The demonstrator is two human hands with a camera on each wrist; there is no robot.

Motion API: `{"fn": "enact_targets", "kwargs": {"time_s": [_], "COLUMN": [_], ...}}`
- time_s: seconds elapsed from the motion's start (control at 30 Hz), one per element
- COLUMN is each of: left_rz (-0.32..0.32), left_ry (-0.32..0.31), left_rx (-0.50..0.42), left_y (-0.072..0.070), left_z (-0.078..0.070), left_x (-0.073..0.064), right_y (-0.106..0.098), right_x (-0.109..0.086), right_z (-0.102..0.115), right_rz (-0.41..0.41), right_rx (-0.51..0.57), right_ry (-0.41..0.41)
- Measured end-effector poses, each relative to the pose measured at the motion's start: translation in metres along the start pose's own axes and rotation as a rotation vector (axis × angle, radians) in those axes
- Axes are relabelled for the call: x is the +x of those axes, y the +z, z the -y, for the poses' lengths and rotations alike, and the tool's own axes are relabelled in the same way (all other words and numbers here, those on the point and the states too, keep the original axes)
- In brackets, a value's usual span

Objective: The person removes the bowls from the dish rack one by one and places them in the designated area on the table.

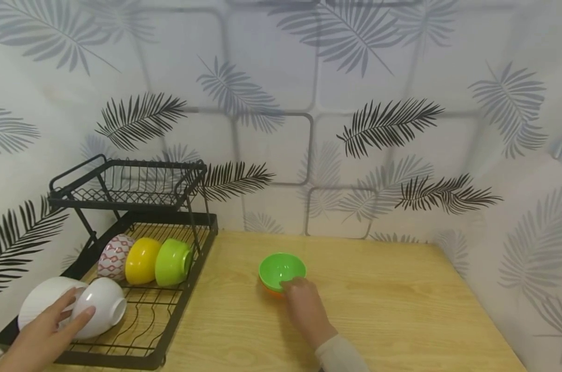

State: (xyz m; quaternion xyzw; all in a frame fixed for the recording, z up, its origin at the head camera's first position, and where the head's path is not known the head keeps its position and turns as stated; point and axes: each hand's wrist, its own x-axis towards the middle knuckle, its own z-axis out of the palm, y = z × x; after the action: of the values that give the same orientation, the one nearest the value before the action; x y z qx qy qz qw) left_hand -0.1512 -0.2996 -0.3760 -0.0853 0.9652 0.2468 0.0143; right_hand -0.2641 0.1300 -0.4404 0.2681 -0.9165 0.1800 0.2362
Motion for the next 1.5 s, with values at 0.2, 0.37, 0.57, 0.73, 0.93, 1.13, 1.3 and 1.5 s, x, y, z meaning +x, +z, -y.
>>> {"fn": "enact_targets", "kwargs": {"time_s": [0.2, 0.37, 0.57, 0.73, 0.93, 1.13, 1.3, 1.5], "left_rz": [0.039, 0.042, 0.041, 0.032, 0.032, 0.037, 0.041, 0.039], "left_ry": [-0.034, -0.038, -0.021, 0.003, 0.011, 0.014, 0.016, 0.023], "left_rx": [-0.006, -0.006, -0.001, -0.003, -0.011, -0.032, -0.026, -0.018], "left_y": [0.0, 0.001, 0.003, 0.004, 0.005, 0.006, 0.007, 0.009], "left_z": [-0.001, 0.0, 0.004, 0.008, 0.012, 0.017, 0.02, 0.019], "left_x": [0.002, 0.004, 0.007, 0.009, 0.01, 0.011, 0.013, 0.013], "right_y": [0.001, -0.003, -0.01, -0.015, -0.021, -0.025, -0.028, -0.031], "right_x": [-0.003, -0.008, -0.011, -0.013, -0.015, -0.018, -0.02, -0.026], "right_z": [-0.002, 0.001, 0.006, 0.01, 0.012, 0.013, 0.014, 0.014], "right_rz": [-0.013, 0.004, 0.01, 0.003, -0.014, -0.018, -0.009, 0.03], "right_rx": [0.016, -0.013, -0.034, -0.023, -0.022, -0.005, 0.029, 0.055], "right_ry": [-0.024, -0.022, -0.025, -0.033, -0.048, -0.045, -0.041, -0.015]}}
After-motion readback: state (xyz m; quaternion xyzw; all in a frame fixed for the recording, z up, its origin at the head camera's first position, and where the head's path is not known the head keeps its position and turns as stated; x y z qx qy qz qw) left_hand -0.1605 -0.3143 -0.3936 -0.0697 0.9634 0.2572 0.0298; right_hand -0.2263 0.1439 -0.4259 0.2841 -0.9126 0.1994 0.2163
